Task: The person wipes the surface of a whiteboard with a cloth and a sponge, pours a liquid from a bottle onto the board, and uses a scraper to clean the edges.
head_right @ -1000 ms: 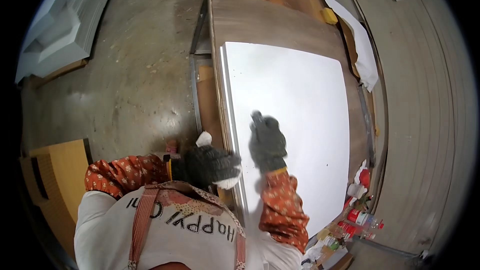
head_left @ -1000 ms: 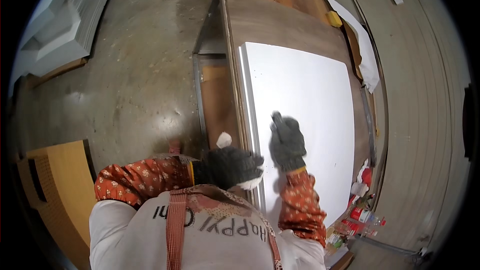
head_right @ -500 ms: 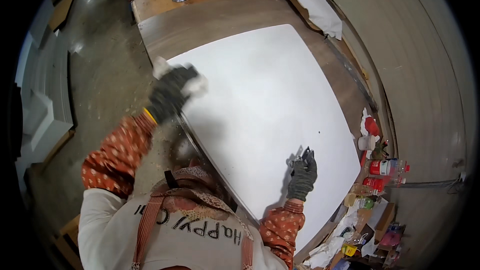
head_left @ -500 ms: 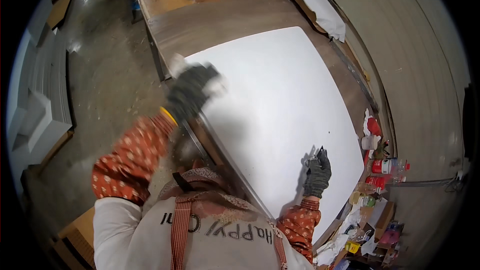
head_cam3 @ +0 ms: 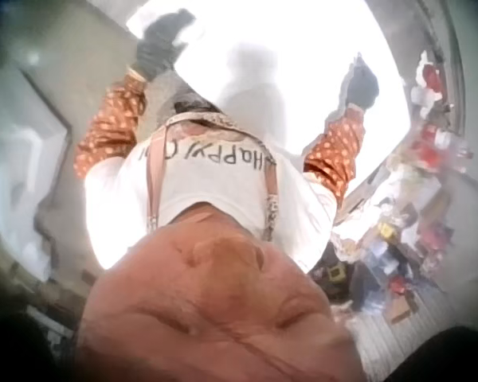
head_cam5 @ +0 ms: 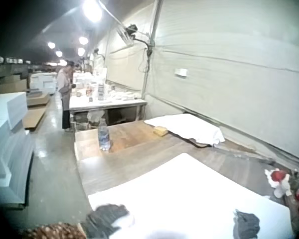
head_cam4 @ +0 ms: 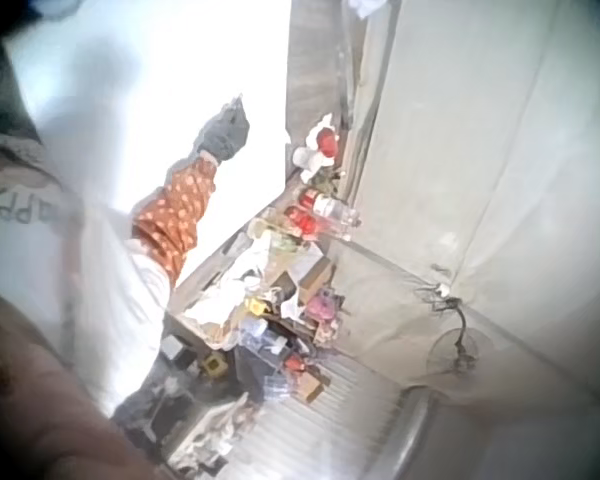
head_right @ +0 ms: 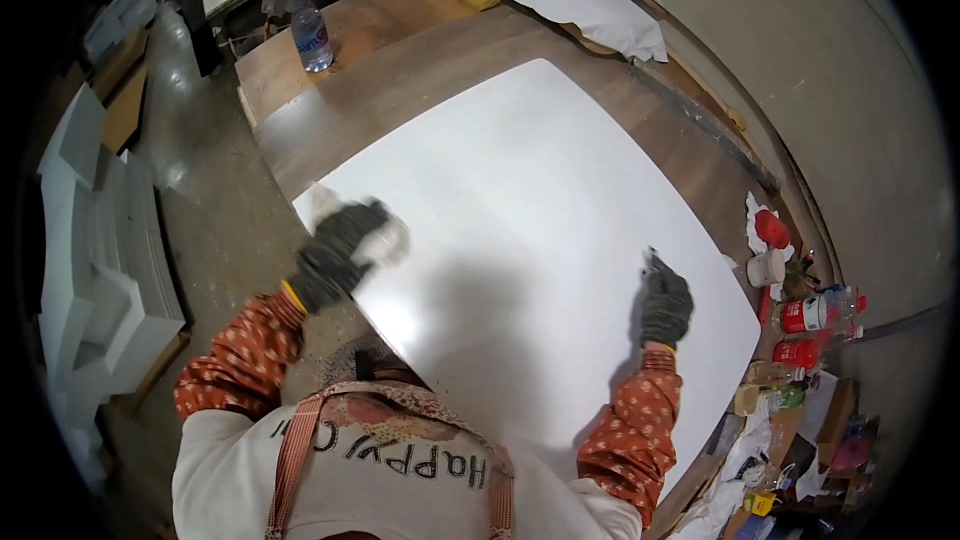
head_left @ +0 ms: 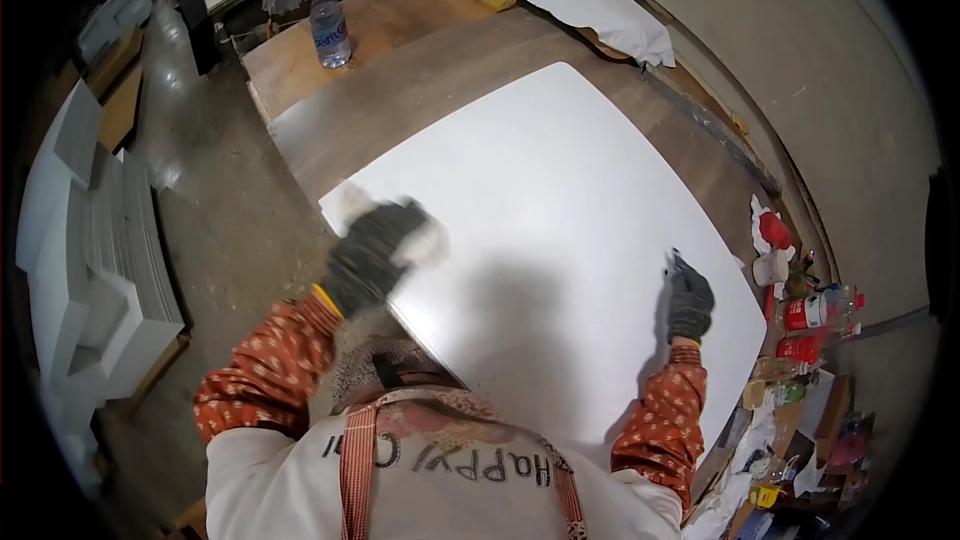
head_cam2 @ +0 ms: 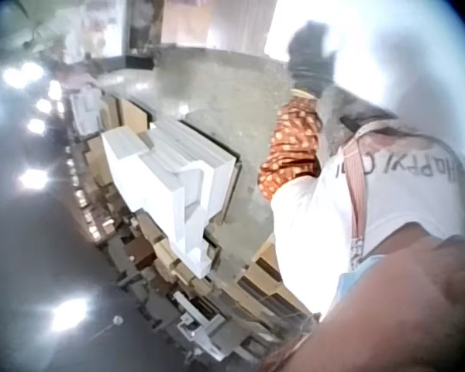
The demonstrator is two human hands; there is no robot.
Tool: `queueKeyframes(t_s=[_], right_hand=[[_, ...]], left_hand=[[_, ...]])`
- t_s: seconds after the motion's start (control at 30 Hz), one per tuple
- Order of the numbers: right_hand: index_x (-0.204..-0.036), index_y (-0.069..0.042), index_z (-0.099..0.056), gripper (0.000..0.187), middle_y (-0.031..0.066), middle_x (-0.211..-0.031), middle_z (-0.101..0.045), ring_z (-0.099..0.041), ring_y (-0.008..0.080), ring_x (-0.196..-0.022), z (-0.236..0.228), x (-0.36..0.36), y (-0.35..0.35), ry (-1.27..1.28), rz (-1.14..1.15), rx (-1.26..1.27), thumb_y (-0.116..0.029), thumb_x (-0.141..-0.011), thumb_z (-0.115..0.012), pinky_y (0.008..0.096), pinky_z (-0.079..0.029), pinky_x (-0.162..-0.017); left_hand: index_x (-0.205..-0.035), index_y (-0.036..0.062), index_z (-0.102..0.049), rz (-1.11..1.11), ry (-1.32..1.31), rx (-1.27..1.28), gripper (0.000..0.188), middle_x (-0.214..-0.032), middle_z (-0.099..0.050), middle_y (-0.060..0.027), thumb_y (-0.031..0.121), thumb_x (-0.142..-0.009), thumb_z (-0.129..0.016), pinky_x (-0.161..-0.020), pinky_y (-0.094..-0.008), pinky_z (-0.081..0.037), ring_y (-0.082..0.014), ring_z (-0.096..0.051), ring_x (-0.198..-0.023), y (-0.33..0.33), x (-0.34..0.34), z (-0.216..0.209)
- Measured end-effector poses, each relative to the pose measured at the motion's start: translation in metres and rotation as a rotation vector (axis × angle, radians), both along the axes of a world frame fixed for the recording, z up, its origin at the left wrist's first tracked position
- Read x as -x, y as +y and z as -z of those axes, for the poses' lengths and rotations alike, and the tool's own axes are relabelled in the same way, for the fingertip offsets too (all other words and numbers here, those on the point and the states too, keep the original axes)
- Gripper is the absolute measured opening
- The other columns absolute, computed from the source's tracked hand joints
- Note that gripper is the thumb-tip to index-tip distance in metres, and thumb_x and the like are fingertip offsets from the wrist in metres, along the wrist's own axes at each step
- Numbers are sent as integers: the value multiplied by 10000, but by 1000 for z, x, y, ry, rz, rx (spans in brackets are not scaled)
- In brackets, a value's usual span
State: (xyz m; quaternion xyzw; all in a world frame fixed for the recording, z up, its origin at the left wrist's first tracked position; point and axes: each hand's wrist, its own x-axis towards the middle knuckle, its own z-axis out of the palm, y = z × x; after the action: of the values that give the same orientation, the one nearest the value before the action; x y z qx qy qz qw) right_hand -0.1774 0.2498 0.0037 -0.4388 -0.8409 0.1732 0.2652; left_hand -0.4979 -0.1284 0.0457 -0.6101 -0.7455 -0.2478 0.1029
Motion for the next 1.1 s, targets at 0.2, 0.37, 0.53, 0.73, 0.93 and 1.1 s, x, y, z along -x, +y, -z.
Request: queueKeyframes(t_s=[0.2, 0.37, 0.53, 0.73, 0.93, 1.1], right_hand=[[-1056, -127, -605, 265, 110, -963, -637, -597, 323, -896, -7, 144, -75, 96, -269, -8, -280, -918, -438, 439, -468, -796], [-1100, -130, -604, 260, 111, -1018, -631, -602, 306, -917, -13, 205, -114, 290, -221, 364, -274, -913, -495, 412, -477, -815], [-1112, -171, -620, 258, 102, -978, -624, -614, 276, -889, -35, 220, -159, -10, -143, 181, -280, -886, -558, 405, -497, -756], [-1060, -187, -616, 253, 68, -961, -591, -591, 245, -821, 5, 248, -179, 423, 53, 486, -344, -872, -555, 404, -492, -696], [-1096, -181, -565, 235, 94, -952, -554, -592, 284, -813, -12, 249, -193, -62, 22, 279, -291, -912, -468, 426, -513, -659], [-1159, -215, -531, 270, 89, -1027, -553, -603, 288, -840, -23, 270, -150, -350, 95, 29, -286, -903, -487, 420, -506, -696]], left_hand=[[-1154, 58, -575, -316, -114, 108, 292, -1108, -603, -155, 172, -886, -557, -882, -362, -455, -277, -586, -1003, -12, 93, -7], [-1173, 48, -567, -285, -382, 84, 299, -1154, -595, -134, 167, -899, -540, -906, -337, -447, -245, -577, -1054, -8, 139, 4], [-1218, 34, -545, 24, -340, 45, 359, -1209, -579, -127, 159, -881, -546, -957, -359, -412, -275, -548, -1111, 31, 179, -28], [-1151, 78, -599, 321, -473, -49, 350, -1122, -610, -128, 66, -802, -619, -887, -372, -464, -298, -580, -1044, 119, 179, 13], [-1188, 42, -552, 227, -690, -77, 357, -1116, -610, -105, 48, -838, -617, -904, -321, -457, -217, -584, -1041, 132, 161, 32], [-1222, 5, -509, 292, -840, -118, 367, -1139, -592, -111, 23, -862, -578, -902, -316, -463, -194, -564, -1067, 125, 161, 39]])
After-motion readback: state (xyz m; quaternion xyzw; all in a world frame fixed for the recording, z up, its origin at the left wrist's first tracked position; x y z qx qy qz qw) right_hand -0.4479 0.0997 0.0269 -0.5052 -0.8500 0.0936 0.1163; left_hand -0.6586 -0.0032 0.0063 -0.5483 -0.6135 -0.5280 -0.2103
